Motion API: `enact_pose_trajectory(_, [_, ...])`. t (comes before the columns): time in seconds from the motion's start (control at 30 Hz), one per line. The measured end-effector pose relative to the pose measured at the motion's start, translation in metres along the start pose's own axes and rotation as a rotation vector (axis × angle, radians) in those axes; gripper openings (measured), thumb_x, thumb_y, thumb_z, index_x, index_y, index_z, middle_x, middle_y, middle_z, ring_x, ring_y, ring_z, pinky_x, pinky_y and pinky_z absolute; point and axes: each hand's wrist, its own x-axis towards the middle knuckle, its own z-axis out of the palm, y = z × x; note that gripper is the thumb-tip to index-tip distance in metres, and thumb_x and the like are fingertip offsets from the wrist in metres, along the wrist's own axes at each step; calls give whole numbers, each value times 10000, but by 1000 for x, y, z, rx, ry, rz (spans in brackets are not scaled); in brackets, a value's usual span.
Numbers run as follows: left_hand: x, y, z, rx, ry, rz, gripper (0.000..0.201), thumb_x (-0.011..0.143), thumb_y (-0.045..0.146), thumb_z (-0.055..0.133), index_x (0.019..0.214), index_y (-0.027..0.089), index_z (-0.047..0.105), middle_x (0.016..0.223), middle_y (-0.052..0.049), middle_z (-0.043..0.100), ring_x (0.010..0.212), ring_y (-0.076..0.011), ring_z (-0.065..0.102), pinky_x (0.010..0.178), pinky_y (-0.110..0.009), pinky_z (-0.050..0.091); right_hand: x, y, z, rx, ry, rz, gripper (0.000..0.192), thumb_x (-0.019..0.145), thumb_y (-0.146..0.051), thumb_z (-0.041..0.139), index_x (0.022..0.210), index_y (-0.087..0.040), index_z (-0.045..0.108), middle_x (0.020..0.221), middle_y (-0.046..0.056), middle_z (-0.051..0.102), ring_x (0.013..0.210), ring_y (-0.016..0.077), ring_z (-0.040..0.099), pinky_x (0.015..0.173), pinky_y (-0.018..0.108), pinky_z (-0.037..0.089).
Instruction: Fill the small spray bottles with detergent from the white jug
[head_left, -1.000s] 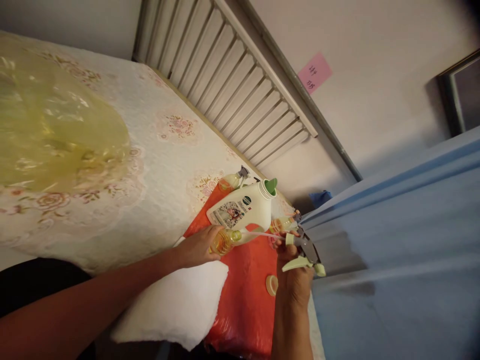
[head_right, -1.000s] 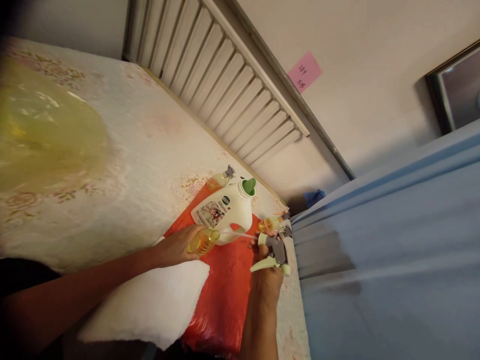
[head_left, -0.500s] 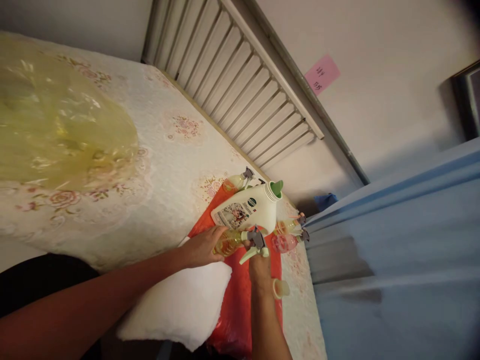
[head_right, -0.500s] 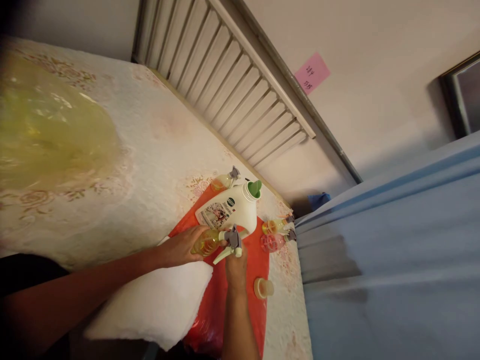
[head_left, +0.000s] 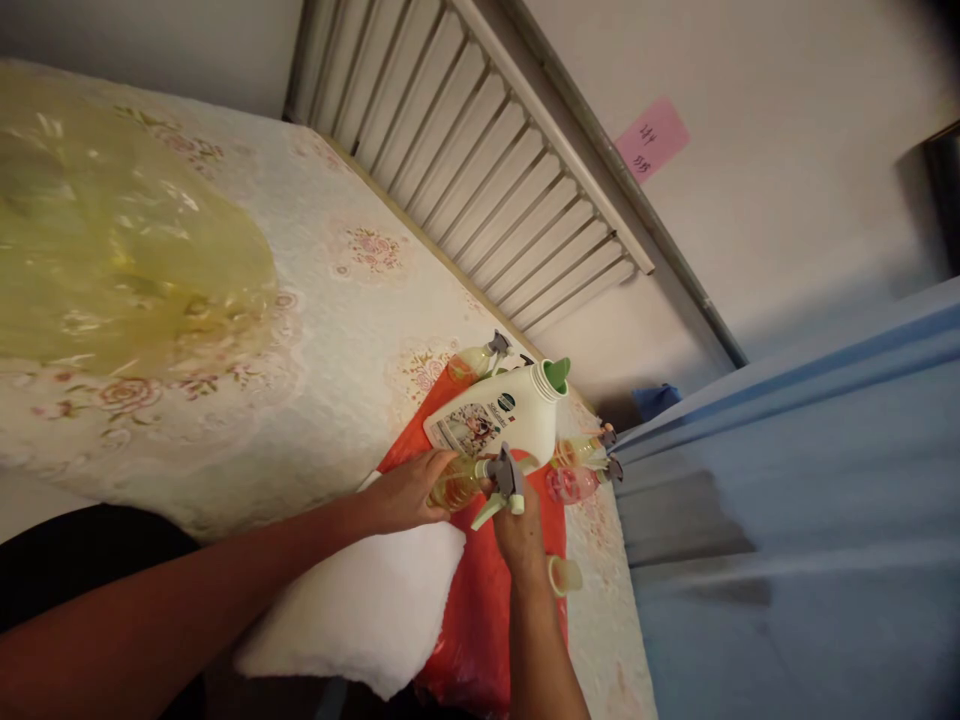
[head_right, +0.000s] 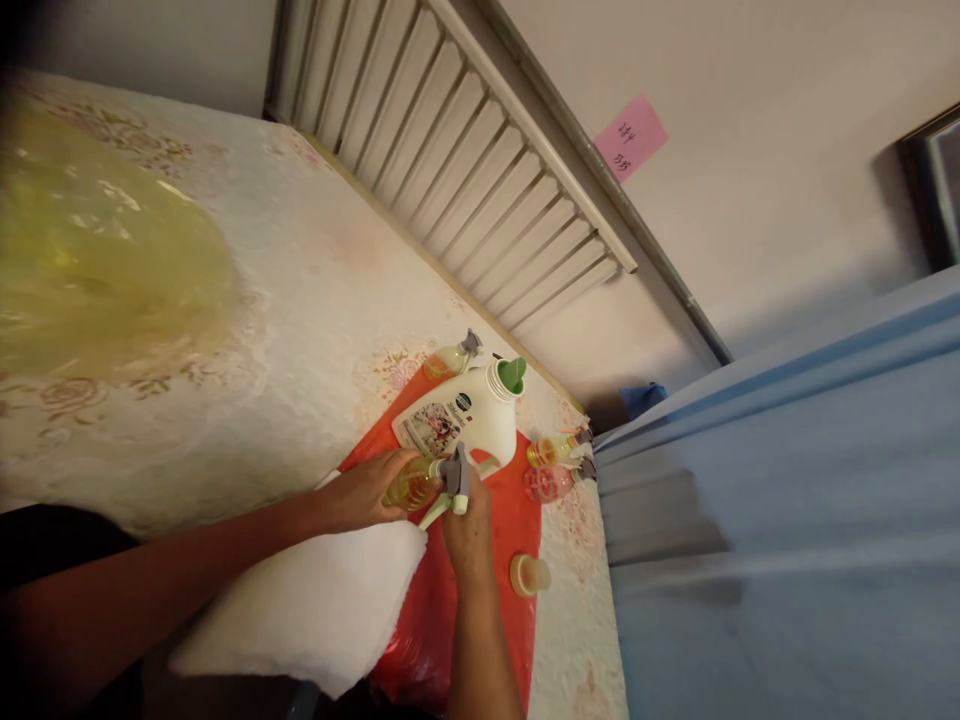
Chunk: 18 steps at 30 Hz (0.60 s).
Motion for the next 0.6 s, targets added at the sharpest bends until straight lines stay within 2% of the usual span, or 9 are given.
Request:
enact_pose_trajectory(0.2, [1,0,0,12,23,18,735,710,257,761,1362,222,423,1303,-116,599,1234,-319,569,1062,-467,451,1,2,-1,-23,6,26,178,819,-332,638,941,-230,718,893,27,741,785,207,651,747,315,513])
enact_pose_trajectory(0.4, [4,7,-3,22,31,45,572,776,373,730,1278,216,503,1215,-101,650,1145,-311,618,1001,-443,485,-3,4,1,57,21,23,170,826,-342,651,941,-234,712,875,20,734,779,202,647,706,301,512])
enact_pose_trajectory(0.6, [6,9,-4,37,68,61,596,786,432,712,1292,193,507,1195,-116,653,1121,-316,627,986,-438,489,-1,5,-1,88,15,20,198,810,-340,679,982,-249,709,896,21,732,790,202,649,708,302,513])
